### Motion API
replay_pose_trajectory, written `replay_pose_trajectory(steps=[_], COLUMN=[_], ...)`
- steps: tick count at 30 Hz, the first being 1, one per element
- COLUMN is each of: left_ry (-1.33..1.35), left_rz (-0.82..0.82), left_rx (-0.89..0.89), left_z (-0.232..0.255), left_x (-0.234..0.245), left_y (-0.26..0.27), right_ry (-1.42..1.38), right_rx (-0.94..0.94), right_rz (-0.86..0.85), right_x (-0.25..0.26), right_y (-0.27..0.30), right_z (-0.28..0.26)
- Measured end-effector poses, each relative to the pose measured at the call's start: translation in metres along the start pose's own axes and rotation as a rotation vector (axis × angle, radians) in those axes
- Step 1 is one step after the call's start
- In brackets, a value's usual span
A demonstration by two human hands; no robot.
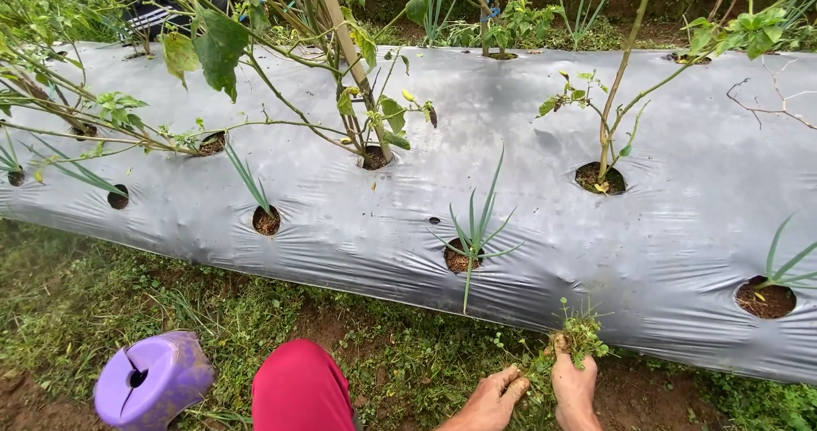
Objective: The person uses a sickle to cut weeds growing along the edge of a plastic-covered garden bed. They gather the cut weeds by hand and place them into a pile on the ground.
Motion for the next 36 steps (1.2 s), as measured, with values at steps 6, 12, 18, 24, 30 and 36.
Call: replay_pose_trajectory(steps=[6,12,18,24,30,36], left_ry=[-0.089,-0.252,-0.335,-0.461,-0.666,-1.098], left_rz=[0.122,0.123,0.184,0.219,0.125,0.101], left_rx=[0.191,-0.009,0.044,0.044,0.005,-0.038], left_z=[-0.005,-0.048,-0.101,-0.093,-0.059,-0.094], left_x=[-0.01,-0.044,-0.07,-0.096,-0.098,-0.095], left_y=[0.008,-0.048,-0.119,-0.209,-0.213,-0.187], right_ry=[-0.02,0.026,0.147,0.116,0.652,0.42], right_rx=[-0.036,-0.091,-0.117,0.114,-0.085,-0.153], right_rz=[0.032,-0.013,-0.013,0.179,0.497,0.812], right_x=[-0.004,0.011,0.041,0.124,0.192,0.186], right_y=[-0.032,-0.047,-0.117,-0.208,-0.341,-0.273], right_z=[0.016,0.021,0.034,0.046,0.249,0.239])
Point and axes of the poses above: each hand's wrist, its own y-axis away from the middle knuckle, its own x-axis out of the back of the hand, z = x × y, the point moved 8 cm from there along -y, towards the middle knuckle, and after that the axes turned 7 degrees about -x, right-handed, at the moved point
